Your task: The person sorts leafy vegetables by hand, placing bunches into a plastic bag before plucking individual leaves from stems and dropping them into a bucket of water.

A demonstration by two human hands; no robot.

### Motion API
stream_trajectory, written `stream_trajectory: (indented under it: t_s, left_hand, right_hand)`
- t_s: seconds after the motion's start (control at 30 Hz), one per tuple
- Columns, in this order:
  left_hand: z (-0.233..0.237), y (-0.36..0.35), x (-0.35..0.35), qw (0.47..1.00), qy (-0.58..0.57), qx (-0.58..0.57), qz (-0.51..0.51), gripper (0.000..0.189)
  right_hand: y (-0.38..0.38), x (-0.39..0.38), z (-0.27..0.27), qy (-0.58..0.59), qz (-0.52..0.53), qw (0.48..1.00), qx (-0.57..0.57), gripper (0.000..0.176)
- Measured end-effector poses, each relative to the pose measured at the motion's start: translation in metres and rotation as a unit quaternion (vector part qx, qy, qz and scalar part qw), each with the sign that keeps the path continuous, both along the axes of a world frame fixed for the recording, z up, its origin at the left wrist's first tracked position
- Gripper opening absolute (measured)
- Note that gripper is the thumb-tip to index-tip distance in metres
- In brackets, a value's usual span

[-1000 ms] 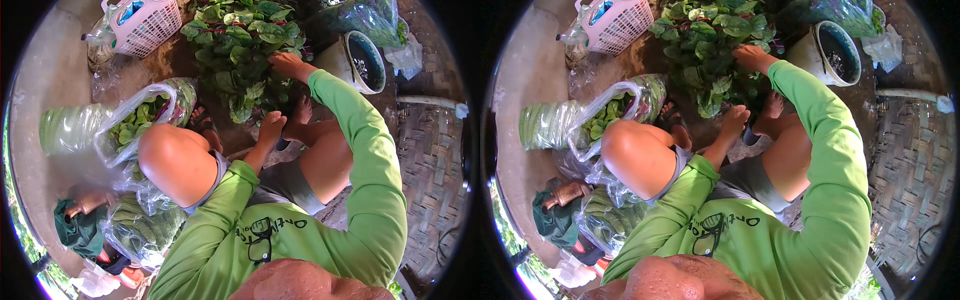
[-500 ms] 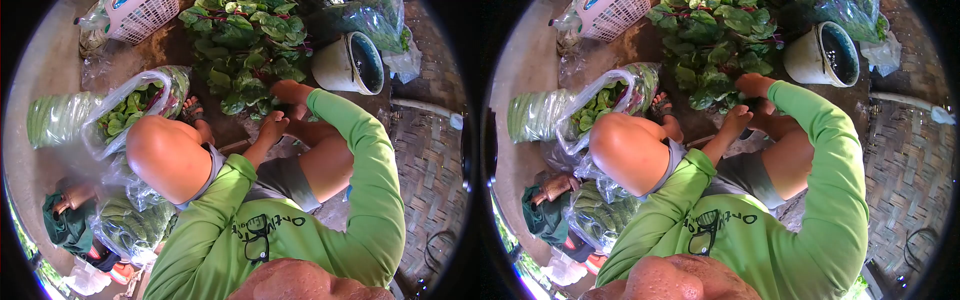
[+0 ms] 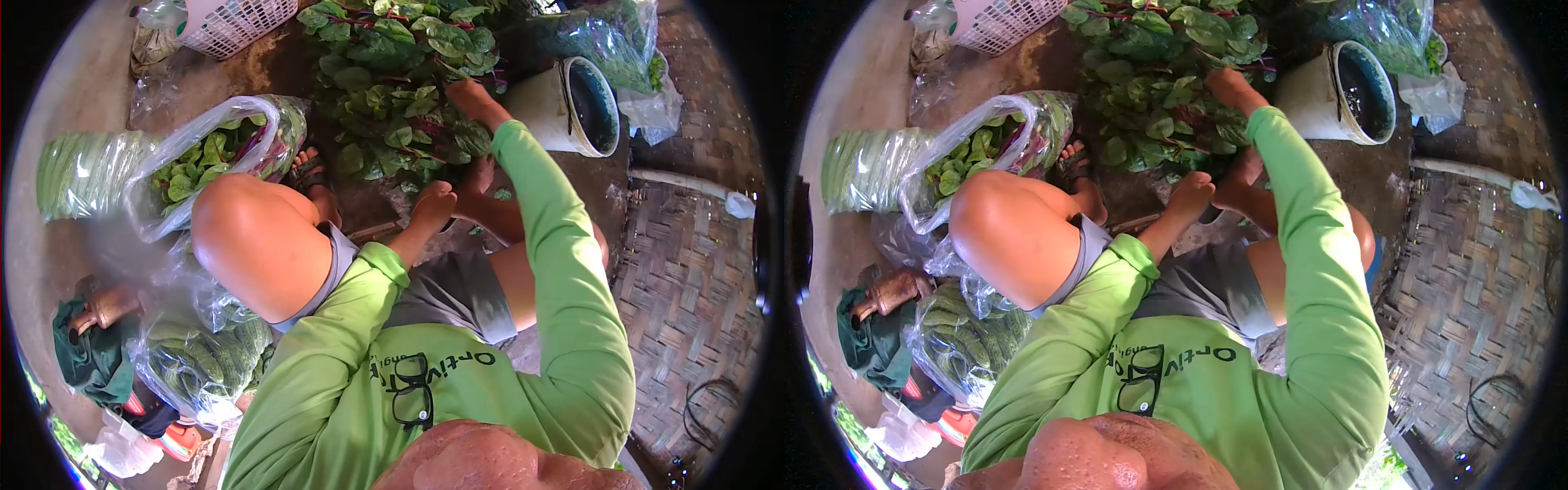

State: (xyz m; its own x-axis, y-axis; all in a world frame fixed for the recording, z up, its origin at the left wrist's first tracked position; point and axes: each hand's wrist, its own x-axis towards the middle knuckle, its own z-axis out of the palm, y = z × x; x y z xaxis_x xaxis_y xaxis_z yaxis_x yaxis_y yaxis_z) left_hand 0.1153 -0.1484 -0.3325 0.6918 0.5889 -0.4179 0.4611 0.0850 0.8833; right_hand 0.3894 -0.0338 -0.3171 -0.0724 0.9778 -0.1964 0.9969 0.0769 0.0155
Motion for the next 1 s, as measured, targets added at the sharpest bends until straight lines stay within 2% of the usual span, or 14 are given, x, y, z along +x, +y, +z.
stream_trajectory:
  t_s: [0.07, 0.13, 0.17, 0.2, 0.23, 0.27, 0.37, 0.43, 0.53, 0.63, 0.77, 0.9, 0.97, 1.0]
  left_hand:
    - [0.007, -0.003, -0.011, 0.994, -0.044, 0.063, 0.083, 0.038]
    - [0.014, 0.003, -0.017, 0.991, -0.01, 0.001, 0.131, 0.035]
    - [0.018, 0.008, -0.018, 0.987, 0.004, -0.03, 0.156, 0.034]
    - [0.007, 0.009, -0.017, 0.981, -0.012, -0.052, 0.186, 0.032]
    - [-0.014, 0.008, -0.015, 0.973, -0.03, -0.074, 0.215, 0.029]
    - [-0.026, 0.009, -0.013, 0.964, -0.048, -0.097, 0.243, 0.027]
    - [-0.019, 0.021, -0.015, 0.95, -0.06, -0.114, 0.285, 0.025]
    - [-0.021, 0.024, -0.015, 0.942, -0.062, -0.086, 0.319, 0.024]
    - [-0.011, 0.031, -0.017, 0.922, -0.092, -0.083, 0.366, 0.023]
    - [-0.009, 0.032, -0.018, 0.91, -0.105, -0.051, 0.397, 0.023]
    - [0.004, 0.034, -0.027, 0.893, -0.102, -0.038, 0.438, 0.021]
    - [0.006, 0.039, -0.041, 0.883, -0.09, -0.026, 0.459, 0.019]
    - [0.003, 0.041, -0.044, 0.883, -0.07, -0.007, 0.463, 0.02]
    - [0.008, 0.041, -0.046, 0.888, -0.078, -0.033, 0.452, 0.02]
  right_hand:
    - [-0.001, -0.003, -0.022, -0.029, 0.057, 0.998, -0.02, 0.02]
    - [-0.005, -0.019, -0.02, -0.031, 0.079, 0.994, -0.064, 0.022]
    - [-0.009, -0.024, -0.017, 0.132, -0.08, 0.981, -0.114, 0.022]
    - [-0.015, -0.042, 0.007, 0.286, -0.234, 0.916, -0.158, 0.023]
    - [-0.023, -0.056, 0.024, 0.424, -0.376, 0.801, -0.194, 0.024]
    - [-0.029, -0.062, 0.029, 0.433, -0.366, 0.795, -0.216, 0.024]
    - [-0.045, -0.073, 0.034, 0.458, -0.344, 0.777, -0.262, 0.025]
    - [-0.051, -0.083, 0.033, 0.469, -0.334, 0.771, -0.273, 0.024]
    - [-0.057, -0.099, 0.04, 0.502, -0.376, 0.727, -0.28, 0.028]
    - [-0.069, -0.11, 0.019, 0.579, -0.456, 0.635, -0.233, 0.028]
    - [-0.096, -0.134, -0.002, 0.714, -0.491, 0.462, -0.187, 0.017]
    - [-0.123, -0.158, -0.017, 0.767, -0.52, 0.365, -0.096, 0.012]
    - [-0.13, -0.164, -0.016, 0.779, -0.509, 0.36, -0.065, 0.012]
    - [-0.132, -0.166, -0.013, 0.785, -0.504, 0.358, -0.049, 0.011]
